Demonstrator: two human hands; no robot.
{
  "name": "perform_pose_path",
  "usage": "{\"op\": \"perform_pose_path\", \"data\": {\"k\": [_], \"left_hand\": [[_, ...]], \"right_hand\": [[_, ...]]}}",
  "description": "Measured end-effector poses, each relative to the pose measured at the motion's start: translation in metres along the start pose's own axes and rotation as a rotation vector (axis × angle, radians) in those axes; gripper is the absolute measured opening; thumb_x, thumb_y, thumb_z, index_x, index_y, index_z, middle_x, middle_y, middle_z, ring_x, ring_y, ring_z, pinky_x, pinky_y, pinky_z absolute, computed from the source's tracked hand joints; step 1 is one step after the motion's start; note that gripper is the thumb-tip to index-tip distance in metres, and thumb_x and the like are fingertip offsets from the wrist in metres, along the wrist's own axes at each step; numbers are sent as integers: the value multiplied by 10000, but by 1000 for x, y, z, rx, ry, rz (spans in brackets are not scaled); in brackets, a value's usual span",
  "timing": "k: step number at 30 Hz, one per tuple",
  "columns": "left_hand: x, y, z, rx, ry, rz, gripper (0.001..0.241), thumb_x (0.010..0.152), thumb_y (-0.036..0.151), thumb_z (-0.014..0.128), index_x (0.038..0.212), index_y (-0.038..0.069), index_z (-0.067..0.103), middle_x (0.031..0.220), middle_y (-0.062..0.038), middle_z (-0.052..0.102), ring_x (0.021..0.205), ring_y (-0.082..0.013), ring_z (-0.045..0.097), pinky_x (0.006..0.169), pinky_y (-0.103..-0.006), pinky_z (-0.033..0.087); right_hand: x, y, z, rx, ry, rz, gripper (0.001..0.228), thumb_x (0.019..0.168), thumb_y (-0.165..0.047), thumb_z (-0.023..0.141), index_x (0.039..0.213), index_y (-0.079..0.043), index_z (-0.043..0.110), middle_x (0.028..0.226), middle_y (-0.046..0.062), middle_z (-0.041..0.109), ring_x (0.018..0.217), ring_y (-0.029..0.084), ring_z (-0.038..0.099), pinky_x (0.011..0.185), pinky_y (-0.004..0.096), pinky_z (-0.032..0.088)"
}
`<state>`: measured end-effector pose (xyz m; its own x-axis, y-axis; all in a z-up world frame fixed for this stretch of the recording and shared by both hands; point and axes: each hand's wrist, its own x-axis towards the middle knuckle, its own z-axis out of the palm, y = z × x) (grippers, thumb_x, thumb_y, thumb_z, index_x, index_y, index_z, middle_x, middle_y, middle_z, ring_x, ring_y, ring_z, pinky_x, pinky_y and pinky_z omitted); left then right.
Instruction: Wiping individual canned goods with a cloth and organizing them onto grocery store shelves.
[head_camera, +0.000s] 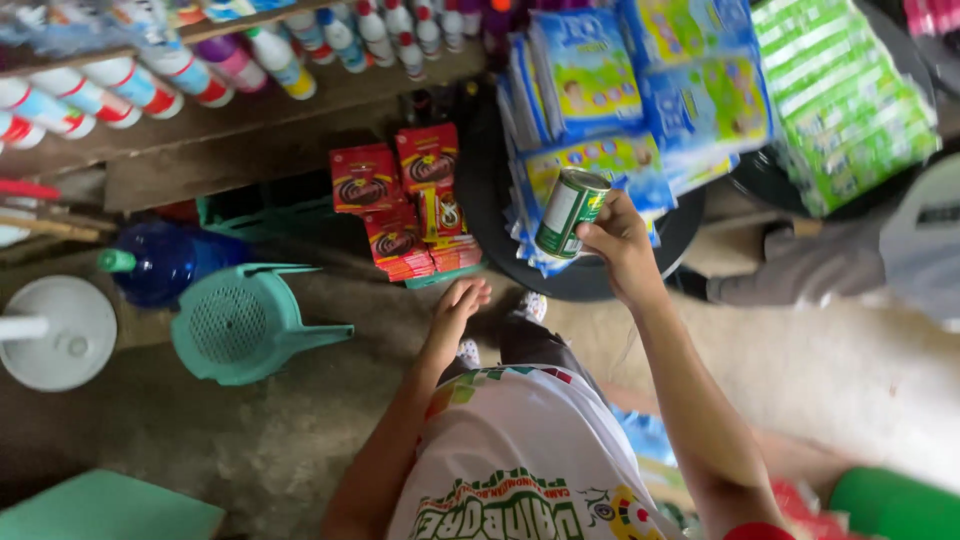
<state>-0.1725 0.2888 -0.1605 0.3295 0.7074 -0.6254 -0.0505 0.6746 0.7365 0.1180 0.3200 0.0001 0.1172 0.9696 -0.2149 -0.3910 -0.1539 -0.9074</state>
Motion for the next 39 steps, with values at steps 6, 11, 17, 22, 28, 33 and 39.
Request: {"op": "perform_pose_path", "data": {"k": [6, 11, 17, 22, 28, 33, 39], "left_hand": [[37, 184, 105, -20, -26, 891, 428, 1084, 187, 569, 1464, 5, 493, 1442, -122, 563, 1353, -231, 553, 1174, -390, 428], [26, 307, 151, 161, -5, 1083, 539, 1053, 174, 621, 1543, 51, 430, 1567, -124, 449, 1441, -253, 477, 1138, -420, 483], [38, 390, 161, 269, 32, 1243, 570, 1056, 152, 650, 1576, 89, 424, 1606, -112, 440, 1457, -248, 501, 1132, -415, 537], [37, 458, 146, 209, -3, 1284, 582, 1050, 135, 659, 1581, 87, 424, 1599, -102, 441, 1428, -231, 525, 1093, -388, 585], [29, 545, 106, 158, -70, 1426, 588, 1052, 94, 679, 1585, 77, 430, 1614, -91, 466, 1455, -210, 511, 1109, -402, 590], [2, 615, 78, 239, -70, 1454, 575, 1045, 88, 667, 1574, 77, 439, 1582, -85, 489, 1378, -182, 569, 1019, -360, 640], [4, 672, 53, 275, -196, 1602, 580, 1082, 43, 680, 1603, 73, 428, 1585, -72, 494, 1411, -173, 551, 1086, -354, 634]], "right_hand": [[94, -59, 1, -37, -199, -100, 392, 933, -31, 749, 1265, -54, 542, 1105, -6, 633, 1011, 89, 590, 849, 255, 477], [144, -143, 37, -106, -346, -246, 425, 909, -43, 742, 1285, -43, 543, 1200, 28, 676, 1122, 117, 630, 972, 270, 498], [195, -208, 57, -187, -411, -410, 433, 939, 15, 753, 1313, -13, 536, 1179, 43, 654, 1084, 122, 600, 915, 266, 482], [211, -268, 116, -262, -439, -516, 497, 917, 42, 747, 1355, 5, 516, 1239, 45, 645, 1179, 135, 612, 1009, 277, 514], [223, -319, 195, -457, -438, -715, 739, 839, 38, 799, 1486, 26, 441, 1352, 69, 601, 1293, 172, 595, 1085, 333, 518], [243, -340, 251, -461, -360, -761, 703, 871, 13, 795, 1494, 19, 469, 1281, 88, 664, 1183, 170, 639, 1019, 338, 556], [241, -378, 302, -508, -330, -846, 725, 843, -6, 810, 1482, 13, 469, 1282, 93, 676, 1167, 163, 660, 1008, 341, 566]]}}
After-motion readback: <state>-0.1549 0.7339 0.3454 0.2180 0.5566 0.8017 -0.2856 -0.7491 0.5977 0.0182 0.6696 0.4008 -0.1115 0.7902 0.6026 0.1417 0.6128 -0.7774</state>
